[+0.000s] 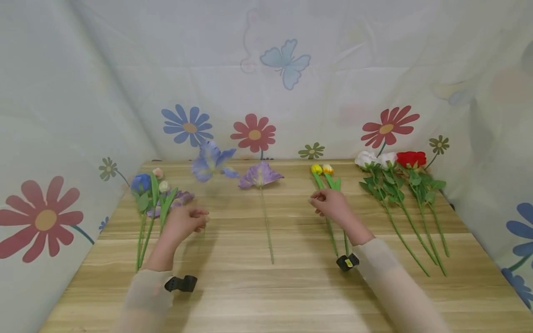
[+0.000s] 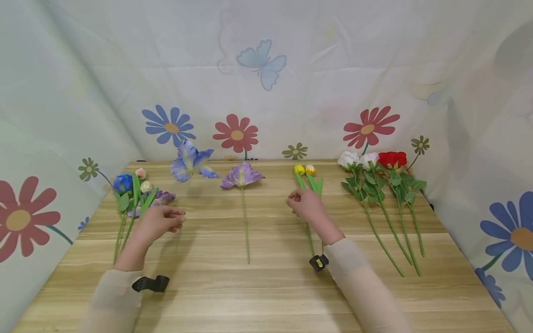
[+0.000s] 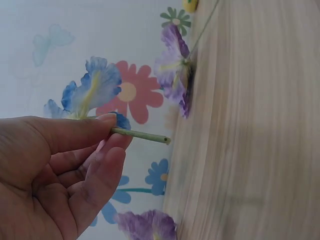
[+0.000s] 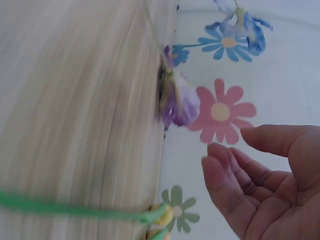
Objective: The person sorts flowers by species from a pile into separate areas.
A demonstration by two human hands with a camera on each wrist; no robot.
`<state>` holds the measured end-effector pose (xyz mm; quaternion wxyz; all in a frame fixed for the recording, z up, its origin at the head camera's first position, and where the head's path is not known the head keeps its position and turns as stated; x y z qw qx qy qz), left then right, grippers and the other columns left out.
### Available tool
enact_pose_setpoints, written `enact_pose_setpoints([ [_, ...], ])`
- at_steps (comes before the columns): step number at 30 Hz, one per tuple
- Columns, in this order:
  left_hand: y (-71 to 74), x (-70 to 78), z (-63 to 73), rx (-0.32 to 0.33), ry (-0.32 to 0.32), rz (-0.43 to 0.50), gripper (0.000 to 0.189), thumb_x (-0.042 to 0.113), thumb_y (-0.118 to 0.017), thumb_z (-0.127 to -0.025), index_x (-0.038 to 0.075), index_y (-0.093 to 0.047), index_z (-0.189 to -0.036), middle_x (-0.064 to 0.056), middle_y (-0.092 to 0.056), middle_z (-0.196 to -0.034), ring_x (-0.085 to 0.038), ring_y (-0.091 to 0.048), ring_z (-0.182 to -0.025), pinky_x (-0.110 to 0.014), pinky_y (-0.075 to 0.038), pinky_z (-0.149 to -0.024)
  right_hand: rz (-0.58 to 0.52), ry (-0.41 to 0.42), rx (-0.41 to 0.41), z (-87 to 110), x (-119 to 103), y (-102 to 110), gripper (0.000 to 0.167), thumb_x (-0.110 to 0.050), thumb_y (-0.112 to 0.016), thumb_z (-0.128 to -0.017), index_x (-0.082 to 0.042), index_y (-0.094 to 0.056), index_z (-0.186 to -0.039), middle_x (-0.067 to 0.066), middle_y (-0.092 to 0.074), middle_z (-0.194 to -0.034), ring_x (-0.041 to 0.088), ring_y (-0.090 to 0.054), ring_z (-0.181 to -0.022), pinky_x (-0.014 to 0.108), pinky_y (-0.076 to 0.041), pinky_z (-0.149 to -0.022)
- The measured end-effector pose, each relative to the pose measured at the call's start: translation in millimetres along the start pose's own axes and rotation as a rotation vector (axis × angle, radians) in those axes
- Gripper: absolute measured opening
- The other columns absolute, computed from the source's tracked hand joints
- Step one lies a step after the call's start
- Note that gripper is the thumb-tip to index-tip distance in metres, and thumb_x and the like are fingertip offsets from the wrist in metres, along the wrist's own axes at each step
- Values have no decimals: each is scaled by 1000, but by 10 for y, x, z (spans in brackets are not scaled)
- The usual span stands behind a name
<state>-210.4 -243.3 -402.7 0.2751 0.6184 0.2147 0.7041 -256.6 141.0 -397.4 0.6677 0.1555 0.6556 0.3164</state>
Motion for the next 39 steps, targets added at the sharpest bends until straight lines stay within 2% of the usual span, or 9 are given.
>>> enact_pose_setpoints([
  [4, -94, 100, -32, 11, -14, 40, 36, 12, -64, -99, -12, -65, -127, -30, -74, -112, -28, -75, -84, -38, -65, -76, -71, 35, -26, -82, -95, -163, 29, -18, -60, -103, 5, -66, -119, 26, -71, -106, 24, -72, -84, 37, -65, -78],
  [7, -184, 181, -62, 20, -32, 70, 35, 10, -65, -98, -12, -65, -125, -30, -74, -110, -25, -75, -84, -36, -65, -75, -140, 74, -42, -134, -203, -302, 29, -16, -60, -103, 6, -66, -121, 28, -71, -108, 24, -72, -85, 40, -65, -79],
  [9, -245, 231, -84, 23, -41, 91, 34, 9, -65, -98, -13, -65, -124, -30, -74, -110, -24, -75, -85, -35, -65, -75, -184, 87, -55, -149, -292, -389, 29, -16, -61, -103, 7, -66, -121, 27, -71, -107, 22, -71, -83, 39, -65, -79],
  [15, -391, 376, -112, 19, -51, 141, 35, 8, -66, -97, -14, -65, -123, -31, -74, -107, -35, -76, -86, -36, -65, -76, -306, 104, -94, -183, -529, -629, 32, -15, -61, -102, 7, -66, -124, 29, -71, -112, 26, -72, -87, 34, -65, -79],
  [19, -458, 432, -132, 16, -42, 175, 35, 9, -66, -97, -13, -65, -123, -31, -74, -109, -29, -76, -84, -34, -64, -76, -357, 117, -112, -223, -626, -763, 35, -16, -60, -102, 9, -65, -127, 32, -69, -119, 37, -73, -96, 32, -64, -80],
  [22, -496, 461, -148, 20, -43, 200, 34, 9, -67, -97, -13, -66, -123, -31, -73, -113, -24, -76, -83, -33, -64, -75, -390, 112, -130, -231, -685, -843, 37, -15, -61, -102, 9, -63, -130, 31, -69, -122, 38, -72, -103, 33, -64, -84],
  [27, -539, 496, -147, 20, -47, 208, 34, 10, -67, -97, -12, -66, -123, -30, -74, -114, -28, -77, -85, -36, -65, -76, -443, 114, -137, -231, -756, -945, 38, -13, -61, -102, 9, -61, -132, 30, -69, -124, 34, -72, -106, 36, -63, -90],
  [31, -571, 524, -140, 12, -52, 204, 35, 11, -68, -97, -10, -67, -124, -29, -74, -111, -31, -77, -86, -38, -65, -76, -466, 142, -147, -214, -812, -998, 39, -12, -60, -102, 11, -59, -134, 33, -66, -127, 39, -70, -110, 37, -63, -92],
  [39, -605, 548, -155, 3, -67, 198, 35, 13, -67, -97, -10, -66, -124, -29, -74, -112, -36, -76, -90, -38, -65, -78, -528, 92, -101, -175, -819, -998, 39, -15, -63, -100, 6, -62, -133, 28, -69, -126, 36, -72, -108, 35, -63, -90],
])
Point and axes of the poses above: each hand's wrist, its own z-axis away from the middle knuckle, its own y-axis out of the back of the hand, x = y × z, the point moved 5 cm from there along -z, towards the middle knuckle
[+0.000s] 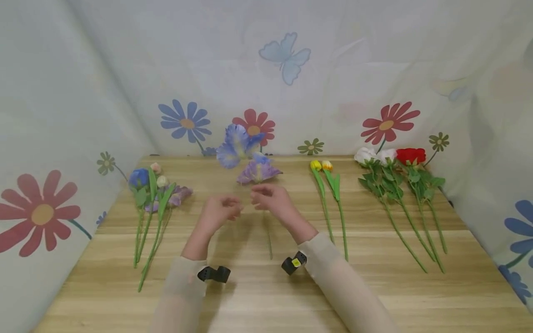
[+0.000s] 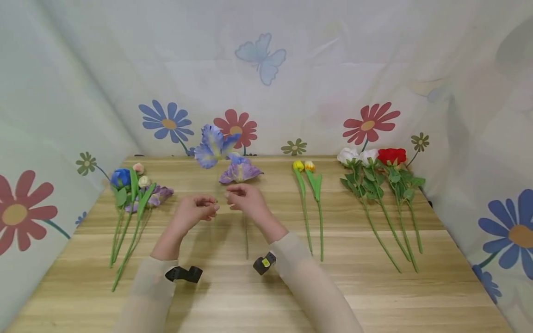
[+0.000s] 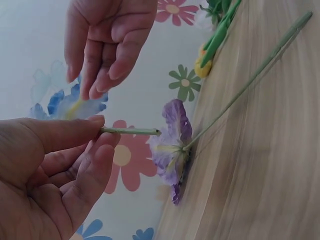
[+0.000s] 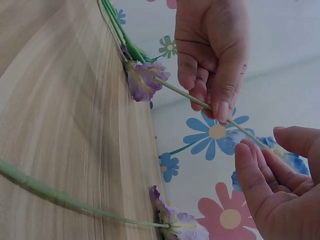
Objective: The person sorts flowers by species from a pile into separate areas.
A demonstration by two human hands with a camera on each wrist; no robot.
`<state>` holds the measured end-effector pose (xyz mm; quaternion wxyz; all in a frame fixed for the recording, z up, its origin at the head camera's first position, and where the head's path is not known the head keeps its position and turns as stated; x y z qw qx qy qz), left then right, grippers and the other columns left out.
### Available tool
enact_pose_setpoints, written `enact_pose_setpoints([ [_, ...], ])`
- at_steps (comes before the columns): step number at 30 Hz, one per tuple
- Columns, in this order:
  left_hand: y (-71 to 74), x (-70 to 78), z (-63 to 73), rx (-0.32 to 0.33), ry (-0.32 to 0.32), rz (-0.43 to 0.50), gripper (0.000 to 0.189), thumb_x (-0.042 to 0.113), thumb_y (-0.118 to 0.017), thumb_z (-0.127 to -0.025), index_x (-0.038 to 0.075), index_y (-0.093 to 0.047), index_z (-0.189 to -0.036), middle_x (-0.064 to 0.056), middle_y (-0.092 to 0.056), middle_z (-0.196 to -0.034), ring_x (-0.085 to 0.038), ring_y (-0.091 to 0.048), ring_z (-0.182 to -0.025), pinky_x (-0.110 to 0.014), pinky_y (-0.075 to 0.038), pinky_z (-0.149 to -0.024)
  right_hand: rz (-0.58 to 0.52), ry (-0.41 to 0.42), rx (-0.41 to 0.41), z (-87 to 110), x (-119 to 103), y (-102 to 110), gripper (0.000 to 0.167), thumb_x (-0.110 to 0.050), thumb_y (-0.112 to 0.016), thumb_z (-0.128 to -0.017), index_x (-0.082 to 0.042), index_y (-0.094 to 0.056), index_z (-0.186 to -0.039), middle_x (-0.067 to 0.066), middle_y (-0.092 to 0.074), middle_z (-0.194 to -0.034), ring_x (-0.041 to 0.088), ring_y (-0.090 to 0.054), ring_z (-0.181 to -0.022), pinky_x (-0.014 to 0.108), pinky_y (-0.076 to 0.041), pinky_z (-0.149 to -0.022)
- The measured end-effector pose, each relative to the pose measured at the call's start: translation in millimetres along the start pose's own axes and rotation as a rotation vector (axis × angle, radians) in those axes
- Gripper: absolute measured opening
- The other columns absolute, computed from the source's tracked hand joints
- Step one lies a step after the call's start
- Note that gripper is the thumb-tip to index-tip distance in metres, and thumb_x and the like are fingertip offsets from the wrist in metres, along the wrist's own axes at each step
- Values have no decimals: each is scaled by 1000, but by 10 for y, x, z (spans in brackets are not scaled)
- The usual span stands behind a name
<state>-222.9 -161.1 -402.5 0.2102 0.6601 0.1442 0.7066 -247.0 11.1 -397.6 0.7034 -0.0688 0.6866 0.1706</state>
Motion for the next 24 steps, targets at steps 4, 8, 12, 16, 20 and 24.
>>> enact_pose_setpoints([
  [4, 20, -17, -21, 5, -4, -20, 34, 13, -66, -98, -10, -67, -124, -29, -74, -112, -31, -76, -88, -37, -65, -77, -16, -13, 10, 5, -5, 33, 39, -16, -64, -100, 5, -63, -133, 26, -69, -126, 31, -72, -107, 36, -63, -90],
  [8, 25, -64, -34, 13, 7, -20, 34, 13, -66, -98, -10, -67, -123, -28, -74, -112, -26, -76, -85, -36, -65, -77, 9, -11, 6, 3, -2, 49, 39, -16, -64, -100, 5, -62, -133, 26, -69, -125, 31, -72, -106, 35, -64, -90],
  [12, 37, -83, -33, 29, 13, -9, 33, 12, -67, -97, -9, -67, -122, -28, -74, -112, -23, -75, -83, -37, -65, -77, 19, 9, -8, -10, 1, 32, 39, -12, -62, -101, 10, -60, -133, 31, -68, -123, 28, -72, -101, 36, -64, -89],
  [16, 30, -90, -31, 27, 12, 2, 33, 14, -67, -97, -8, -68, -121, -28, -74, -114, -22, -76, -83, -37, -65, -78, -8, 4, -46, -55, 25, -31, 40, -8, -59, -102, 13, -57, -135, 35, -64, -128, 35, -72, -105, 37, -63, -91],
  [20, -6, -76, -48, 21, 7, 20, 33, 14, -68, -96, -8, -68, -120, -27, -74, -114, -23, -76, -85, -38, -65, -78, -34, -15, -54, -128, 61, -103, 40, -8, -59, -102, 13, -57, -135, 35, -63, -132, 44, -69, -115, 37, -63, -92],
  [24, -47, -58, -65, 23, 12, 30, 32, 12, -69, -95, -9, -69, -119, -28, -75, -112, -23, -77, -83, -38, -65, -78, -52, -27, -38, -172, 80, -147, 38, -7, -59, -102, 12, -58, -135, 34, -65, -131, 42, -70, -114, 37, -63, -92],
])
Point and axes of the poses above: each hand's wrist, its own z-axis away from the middle knuckle, its own y-axis out of the back of the hand, x = y × z, the point moved 5 cm from there along -z, towards the middle knuckle
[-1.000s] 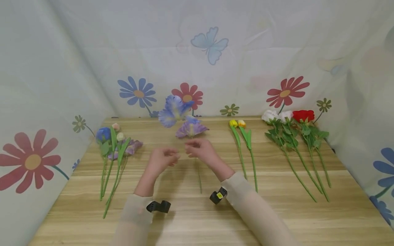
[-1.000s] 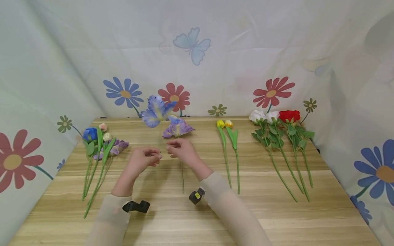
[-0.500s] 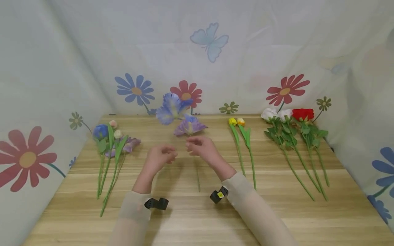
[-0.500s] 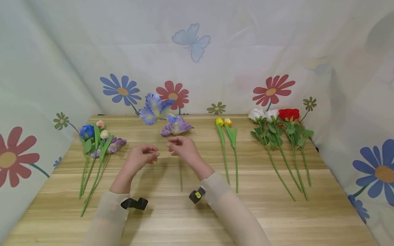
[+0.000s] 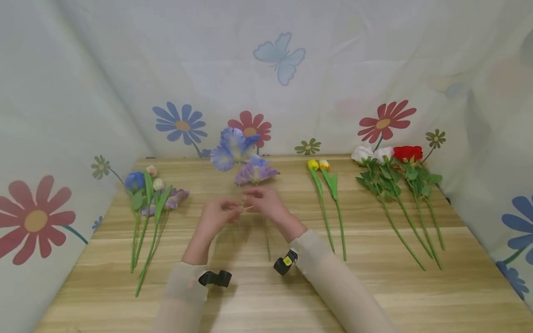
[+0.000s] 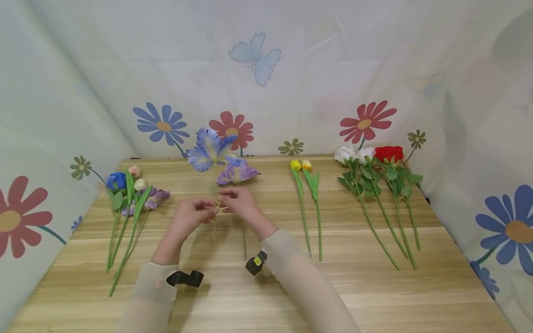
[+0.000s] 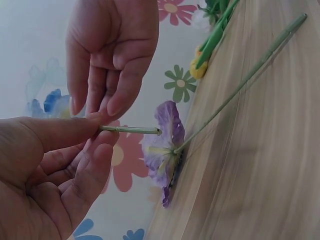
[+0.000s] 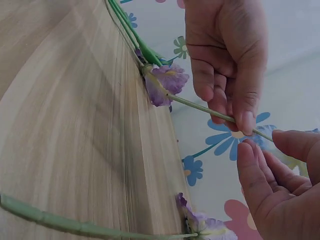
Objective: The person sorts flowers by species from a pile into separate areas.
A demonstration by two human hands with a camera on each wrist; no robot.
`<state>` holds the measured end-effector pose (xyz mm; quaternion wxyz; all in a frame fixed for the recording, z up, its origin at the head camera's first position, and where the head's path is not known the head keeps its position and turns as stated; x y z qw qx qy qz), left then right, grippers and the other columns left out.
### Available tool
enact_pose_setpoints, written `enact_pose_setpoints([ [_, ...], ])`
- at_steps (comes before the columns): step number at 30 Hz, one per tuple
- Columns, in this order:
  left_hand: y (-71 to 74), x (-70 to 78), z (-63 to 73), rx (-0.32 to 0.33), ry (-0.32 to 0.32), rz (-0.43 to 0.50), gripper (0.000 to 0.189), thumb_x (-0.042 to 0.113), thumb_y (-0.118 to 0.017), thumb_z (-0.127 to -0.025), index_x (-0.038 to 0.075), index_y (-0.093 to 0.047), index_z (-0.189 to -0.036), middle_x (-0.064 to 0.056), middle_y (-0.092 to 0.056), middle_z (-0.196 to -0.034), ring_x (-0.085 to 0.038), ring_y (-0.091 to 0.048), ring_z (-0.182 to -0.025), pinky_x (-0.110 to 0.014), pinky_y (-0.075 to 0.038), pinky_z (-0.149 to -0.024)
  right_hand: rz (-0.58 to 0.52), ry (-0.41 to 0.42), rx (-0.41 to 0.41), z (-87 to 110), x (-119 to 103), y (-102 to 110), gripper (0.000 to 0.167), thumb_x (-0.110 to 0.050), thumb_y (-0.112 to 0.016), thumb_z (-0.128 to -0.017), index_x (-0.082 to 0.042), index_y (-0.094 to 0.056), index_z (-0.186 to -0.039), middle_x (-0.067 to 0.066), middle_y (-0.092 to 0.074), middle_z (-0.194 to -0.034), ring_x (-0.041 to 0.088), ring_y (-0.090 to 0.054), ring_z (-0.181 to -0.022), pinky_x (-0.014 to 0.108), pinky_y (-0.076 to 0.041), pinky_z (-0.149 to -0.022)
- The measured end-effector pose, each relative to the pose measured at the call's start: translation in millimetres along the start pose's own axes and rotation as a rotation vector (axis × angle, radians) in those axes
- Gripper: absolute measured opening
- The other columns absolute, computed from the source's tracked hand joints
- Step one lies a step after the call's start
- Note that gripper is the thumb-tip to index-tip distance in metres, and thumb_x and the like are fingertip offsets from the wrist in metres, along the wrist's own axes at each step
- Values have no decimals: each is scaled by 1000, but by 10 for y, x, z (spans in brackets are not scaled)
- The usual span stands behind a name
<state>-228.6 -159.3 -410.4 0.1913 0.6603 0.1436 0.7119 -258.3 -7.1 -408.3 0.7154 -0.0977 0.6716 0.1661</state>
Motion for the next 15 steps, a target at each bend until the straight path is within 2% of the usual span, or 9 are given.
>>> enact_pose_setpoints([
  [4, -20, 34, 5, 1, -21, 3, 32, 12, -70, -94, -9, -70, -118, -27, -75, -112, -21, -77, -81, -35, -65, -76, -20, -19, 32, -31, -3, -10, 38, -7, -61, -101, 11, -60, -134, 32, -66, -131, 41, -71, -112, 36, -63, -91],
  [9, -35, 78, 26, 1, -55, -3, 30, 14, -71, -93, -9, -71, -113, -24, -77, -103, -15, -74, -74, -31, -64, -71, -16, -35, 75, -61, -18, 2, 36, -7, -63, -99, 9, -62, -131, 29, -69, -126, 38, -73, -105, 35, -63, -90],
  [15, -64, 35, 7, -11, -15, 3, 29, 12, -71, -93, -9, -71, -114, -26, -76, -105, -16, -73, -77, -34, -65, -75, 3, -27, 92, -71, -27, -6, 31, -4, -62, -99, 10, -65, -126, 29, -69, -124, 30, -74, -97, 35, -64, -88],
])
Point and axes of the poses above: each hand's wrist, its own z-axis away from the middle knuckle, its own y-axis out of the back of the hand, x = y × z, the point moved 5 cm from there along -z, towards the middle knuckle
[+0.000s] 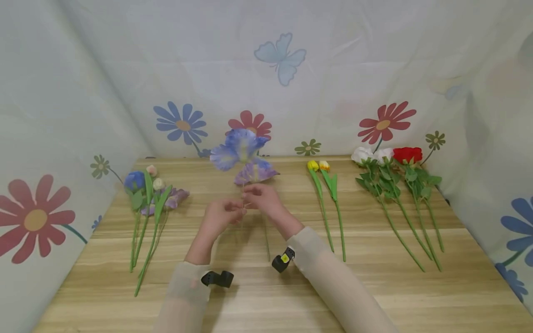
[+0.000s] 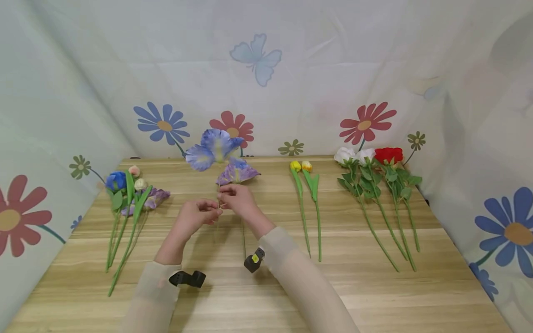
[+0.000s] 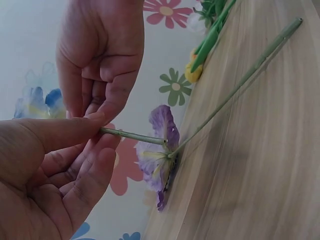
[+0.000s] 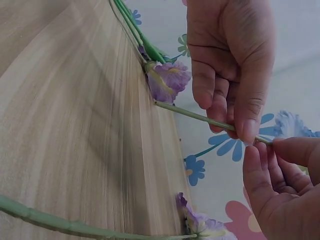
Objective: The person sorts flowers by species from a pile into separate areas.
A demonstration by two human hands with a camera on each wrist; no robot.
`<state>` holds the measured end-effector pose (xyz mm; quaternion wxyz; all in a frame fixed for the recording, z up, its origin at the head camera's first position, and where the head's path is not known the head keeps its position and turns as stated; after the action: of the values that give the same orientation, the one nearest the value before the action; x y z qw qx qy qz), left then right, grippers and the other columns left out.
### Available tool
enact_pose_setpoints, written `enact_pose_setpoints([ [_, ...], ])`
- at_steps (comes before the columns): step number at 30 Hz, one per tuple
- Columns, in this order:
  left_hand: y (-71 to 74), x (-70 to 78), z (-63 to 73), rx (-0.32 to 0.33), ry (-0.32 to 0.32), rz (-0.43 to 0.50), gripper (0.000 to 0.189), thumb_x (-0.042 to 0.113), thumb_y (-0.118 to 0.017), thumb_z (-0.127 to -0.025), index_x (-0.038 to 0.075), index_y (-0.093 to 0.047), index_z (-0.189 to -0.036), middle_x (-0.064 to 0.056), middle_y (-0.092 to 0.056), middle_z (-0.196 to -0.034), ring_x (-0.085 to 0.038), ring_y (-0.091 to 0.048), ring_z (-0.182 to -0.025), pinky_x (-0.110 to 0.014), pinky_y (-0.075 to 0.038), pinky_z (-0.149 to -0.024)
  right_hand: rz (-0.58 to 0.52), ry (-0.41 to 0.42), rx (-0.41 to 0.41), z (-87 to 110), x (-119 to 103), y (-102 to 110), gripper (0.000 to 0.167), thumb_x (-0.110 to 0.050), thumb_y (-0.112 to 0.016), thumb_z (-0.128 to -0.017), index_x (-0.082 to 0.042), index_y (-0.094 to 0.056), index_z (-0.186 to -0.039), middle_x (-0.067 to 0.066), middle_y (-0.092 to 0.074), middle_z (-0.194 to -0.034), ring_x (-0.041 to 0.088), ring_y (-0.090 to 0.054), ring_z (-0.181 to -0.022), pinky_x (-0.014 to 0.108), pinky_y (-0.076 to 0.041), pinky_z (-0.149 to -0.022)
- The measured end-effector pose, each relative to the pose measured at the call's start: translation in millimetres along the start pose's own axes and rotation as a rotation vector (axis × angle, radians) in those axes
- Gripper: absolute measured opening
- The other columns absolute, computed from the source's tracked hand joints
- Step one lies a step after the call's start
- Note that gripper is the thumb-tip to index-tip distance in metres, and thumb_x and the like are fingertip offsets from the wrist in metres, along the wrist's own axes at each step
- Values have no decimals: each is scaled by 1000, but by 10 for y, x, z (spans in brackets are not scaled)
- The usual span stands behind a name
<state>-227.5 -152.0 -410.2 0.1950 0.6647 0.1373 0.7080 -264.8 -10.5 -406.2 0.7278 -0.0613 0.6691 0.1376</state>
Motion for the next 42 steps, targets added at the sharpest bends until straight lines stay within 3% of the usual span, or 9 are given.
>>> enact_pose_setpoints([
  [8, 19, -44, -3, -31, -25, -87, 34, 13, -71, -94, -6, -69, -122, -27, -75, -111, -29, -76, -91, -35, -64, -78, 55, 23, -3, -19, 22, -13, 30, -2, -61, -99, 12, -63, -126, 30, -69, -122, 37, -72, -101, 37, -64, -89],
  [13, 114, -104, 18, -41, -24, -168, 35, 18, -68, -97, -2, -69, -126, -23, -76, -112, -29, -75, -93, -36, -62, -78, 127, 10, -16, -45, 104, -8, 31, -3, -61, -99, 13, -63, -126, 31, -70, -118, 41, -72, -100, 34, -65, -83],
  [19, 253, -165, 51, -48, -24, -236, 36, 20, -64, -100, -5, -68, -127, -24, -75, -115, -34, -74, -100, -41, -62, -82, 202, -20, -13, -64, 218, 17, 28, -3, -62, -98, 11, -66, -122, 30, -73, -109, 32, -74, -88, 33, -64, -77],
  [26, 550, -303, 166, -18, -26, -320, 37, 18, -63, -101, -8, -65, -128, -30, -69, -125, -45, -66, -113, -52, -59, -91, 228, -100, -30, -58, 350, 25, 27, 0, -64, -96, 12, -67, -120, 30, -73, -107, 16, -67, -70, 31, -65, -73],
  [30, 763, -375, 258, 40, -18, -382, 35, 17, -64, -100, -8, -67, -125, -31, -71, -119, -46, -67, -109, -53, -59, -87, 198, -150, -37, -53, 433, 27, 24, 2, -64, -95, 13, -66, -117, 28, -73, -101, 12, -62, -64, 30, -65, -69],
  [33, 916, -458, 328, 61, 23, -410, 35, 18, -63, -100, -7, -67, -125, -30, -71, -117, -46, -68, -107, -51, -59, -83, 176, -180, -49, -41, 470, 24, 24, 2, -63, -95, 13, -66, -116, 24, -73, -94, 12, -61, -62, 29, -64, -66],
  [38, 1142, -617, 404, 87, 52, -427, 37, 16, -64, -100, -11, -65, -125, -30, -71, -114, -45, -68, -103, -41, -59, -76, 183, -198, -75, -36, 497, 12, 25, 2, -62, -96, 13, -65, -119, 26, -73, -97, 12, -61, -62, 27, -64, -64],
  [42, 1305, -708, 453, 122, 69, -481, 33, 16, -64, -99, -11, -68, -116, -32, -71, -111, -46, -68, -101, -46, -58, -77, 195, -218, -86, -58, 543, 11, 25, 2, -61, -97, 13, -65, -118, 25, -73, -93, 12, -61, -60, 26, -63, -61],
])
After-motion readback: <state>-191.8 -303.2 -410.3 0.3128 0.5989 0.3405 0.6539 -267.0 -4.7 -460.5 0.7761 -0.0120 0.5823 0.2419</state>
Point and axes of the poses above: each hand's wrist, its own z-axis away from the middle knuckle, its own y-axis out of the back of the hand, x = y × z, the point moved 5 cm from there along -z, towards the middle knuckle
